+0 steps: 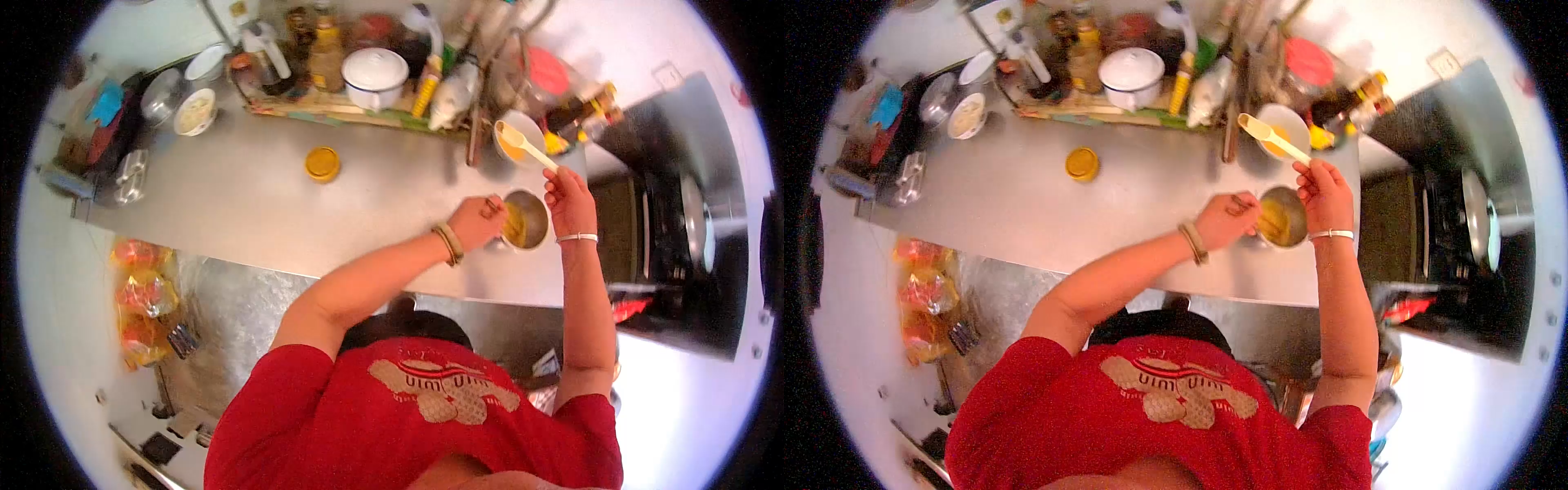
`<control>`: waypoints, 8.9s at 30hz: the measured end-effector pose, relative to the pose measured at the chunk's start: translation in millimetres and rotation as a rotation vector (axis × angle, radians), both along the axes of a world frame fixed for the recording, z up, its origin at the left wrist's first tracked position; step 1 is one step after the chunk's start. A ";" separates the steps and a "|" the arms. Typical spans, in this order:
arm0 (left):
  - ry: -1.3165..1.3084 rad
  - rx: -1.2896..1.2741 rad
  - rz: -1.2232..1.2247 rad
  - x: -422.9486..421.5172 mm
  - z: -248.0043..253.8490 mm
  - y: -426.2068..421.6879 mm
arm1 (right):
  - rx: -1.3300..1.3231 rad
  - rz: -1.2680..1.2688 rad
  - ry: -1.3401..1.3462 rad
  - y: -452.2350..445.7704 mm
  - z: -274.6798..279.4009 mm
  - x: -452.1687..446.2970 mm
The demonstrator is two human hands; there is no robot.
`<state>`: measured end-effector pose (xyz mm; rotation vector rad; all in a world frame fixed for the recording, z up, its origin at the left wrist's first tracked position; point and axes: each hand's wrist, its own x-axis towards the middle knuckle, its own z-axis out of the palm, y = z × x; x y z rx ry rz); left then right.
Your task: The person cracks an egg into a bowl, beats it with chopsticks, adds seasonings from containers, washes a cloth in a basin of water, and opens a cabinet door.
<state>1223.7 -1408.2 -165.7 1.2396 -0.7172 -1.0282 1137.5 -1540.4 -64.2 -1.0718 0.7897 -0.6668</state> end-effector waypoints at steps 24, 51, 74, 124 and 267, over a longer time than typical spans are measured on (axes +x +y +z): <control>-0.401 -0.102 0.022 6.6 -5.7 23.6 | -1.658 0.408 0.333 63.4 1.3 390.8; -0.557 -0.240 0.125 -19.6 -75.8 -21.9 | -1.739 0.749 0.705 91.1 -29.3 434.1; -0.156 0.095 -0.103 18.9 16.7 -12.3 | -0.008 -0.156 0.480 13.1 -134.8 -112.2; -0.071 0.154 -0.508 -8.8 47.0 -17.9 | -0.141 -0.388 0.494 71.3 -78.7 -178.8; -0.195 0.103 0.126 -217.2 42.4 -205.0 | -0.514 -0.050 0.469 -238.8 -106.0 -322.0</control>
